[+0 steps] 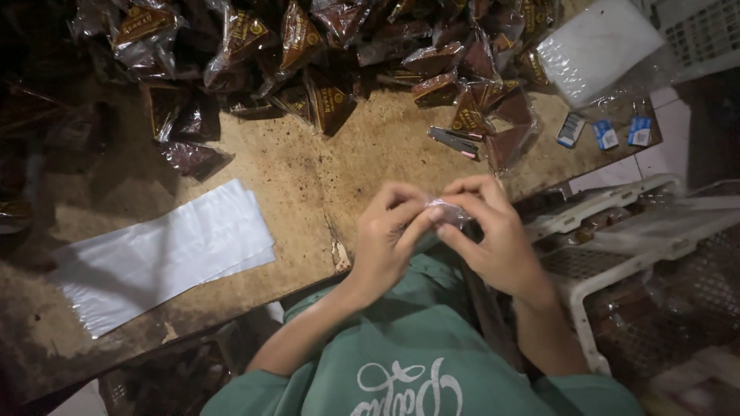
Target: Packaging small triangular food packets into larger plastic bags and sealing them with a stapler.
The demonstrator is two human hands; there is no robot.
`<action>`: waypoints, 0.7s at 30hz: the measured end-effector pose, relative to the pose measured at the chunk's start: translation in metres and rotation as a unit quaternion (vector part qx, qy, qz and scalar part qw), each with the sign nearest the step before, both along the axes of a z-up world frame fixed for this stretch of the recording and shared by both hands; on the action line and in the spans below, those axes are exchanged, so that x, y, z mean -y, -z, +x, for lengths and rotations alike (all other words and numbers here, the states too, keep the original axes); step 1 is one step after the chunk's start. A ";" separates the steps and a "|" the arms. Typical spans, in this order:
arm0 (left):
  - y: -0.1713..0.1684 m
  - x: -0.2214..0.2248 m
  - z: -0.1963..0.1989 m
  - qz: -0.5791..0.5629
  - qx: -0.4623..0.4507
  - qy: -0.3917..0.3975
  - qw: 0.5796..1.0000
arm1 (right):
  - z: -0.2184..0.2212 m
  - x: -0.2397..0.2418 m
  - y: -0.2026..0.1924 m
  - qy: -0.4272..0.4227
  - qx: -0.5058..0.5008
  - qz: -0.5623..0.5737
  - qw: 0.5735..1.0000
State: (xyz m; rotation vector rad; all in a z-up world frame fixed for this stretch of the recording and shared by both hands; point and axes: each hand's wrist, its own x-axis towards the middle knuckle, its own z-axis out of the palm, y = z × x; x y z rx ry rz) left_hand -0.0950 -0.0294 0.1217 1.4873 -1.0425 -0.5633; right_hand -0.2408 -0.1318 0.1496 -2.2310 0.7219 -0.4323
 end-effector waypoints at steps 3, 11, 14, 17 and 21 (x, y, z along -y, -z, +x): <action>0.008 0.003 0.001 -0.046 -0.064 -0.004 0.997 | 0.005 0.002 -0.004 0.034 0.059 -0.006 0.998; 0.002 0.006 0.010 0.008 0.076 -0.025 0.997 | 0.021 -0.009 0.002 0.032 0.091 0.023 0.995; 0.005 0.005 0.010 -0.071 0.281 -0.080 0.954 | 0.024 -0.008 0.039 0.087 0.158 0.333 0.926; 0.009 -0.005 0.015 -0.112 0.286 0.043 0.951 | 0.031 0.002 0.037 0.174 0.184 0.463 0.850; 0.014 -0.007 0.033 -0.058 0.160 0.103 0.980 | 0.041 0.053 0.090 0.134 0.128 0.268 0.945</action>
